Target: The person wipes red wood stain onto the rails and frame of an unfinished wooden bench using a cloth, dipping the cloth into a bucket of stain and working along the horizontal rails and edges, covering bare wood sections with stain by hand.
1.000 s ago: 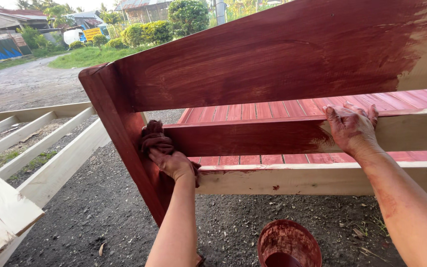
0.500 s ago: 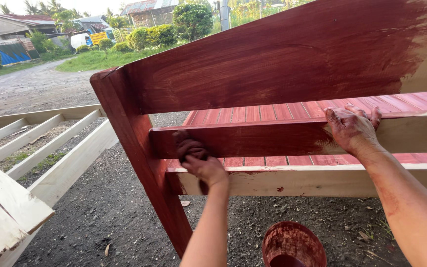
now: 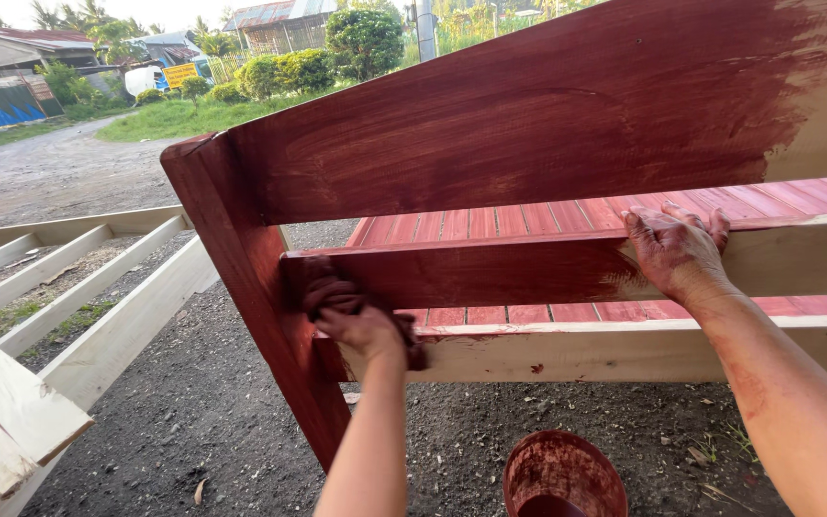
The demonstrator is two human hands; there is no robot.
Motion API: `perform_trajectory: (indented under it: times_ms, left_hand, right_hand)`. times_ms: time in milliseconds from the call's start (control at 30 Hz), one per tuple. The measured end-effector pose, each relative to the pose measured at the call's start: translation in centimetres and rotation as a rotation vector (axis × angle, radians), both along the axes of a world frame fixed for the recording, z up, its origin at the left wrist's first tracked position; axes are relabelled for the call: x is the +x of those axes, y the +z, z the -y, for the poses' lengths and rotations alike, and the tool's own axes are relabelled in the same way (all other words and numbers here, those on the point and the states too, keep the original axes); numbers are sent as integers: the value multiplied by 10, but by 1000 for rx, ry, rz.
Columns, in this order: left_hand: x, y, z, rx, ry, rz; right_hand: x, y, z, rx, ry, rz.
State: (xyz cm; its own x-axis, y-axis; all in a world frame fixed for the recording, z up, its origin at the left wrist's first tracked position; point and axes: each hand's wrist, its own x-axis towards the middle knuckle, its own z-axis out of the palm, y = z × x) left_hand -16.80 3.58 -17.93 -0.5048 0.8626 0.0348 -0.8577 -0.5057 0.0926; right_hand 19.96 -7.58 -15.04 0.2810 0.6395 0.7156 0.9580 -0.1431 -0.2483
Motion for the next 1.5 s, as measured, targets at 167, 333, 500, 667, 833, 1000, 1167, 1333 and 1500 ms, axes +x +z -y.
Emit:
perform_trajectory:
  times_ms: [167,333,500,667,833,1000,1167,1333,1500]
  left_hand:
    - [-20,-1,3,-145,310,-495]
    - [28,-5,31,9,61,-242]
    - [10,-4,14,-61,242,-370]
    - [-12,-5,1,-799,481,-1178]
    - [8,-11,12,-358,993,-1674]
    - [-18,-7,0,66,872,-1613]
    - [-76,15,-23,-8,1120,-2005]
    - [-74,31,-17,45,871,-2032]
    - [-24,18,-9,220,923,-1984]
  right_hand:
    - [-1,0,-4,-46,-14,-9]
    - [3,-3,-5,-31,-13,-13]
    - [8,-6,-5,22,-2,63]
    - [6,-6,-6,2,-6,20]
    - [6,-9,-9,12,-39,36]
    - [11,-14,-13,77,-63,76]
    - [3,-13,-17,2,-89,6]
    - [-4,-12,-9,64,47,6]
    - [21,-13,20,127,396,-84]
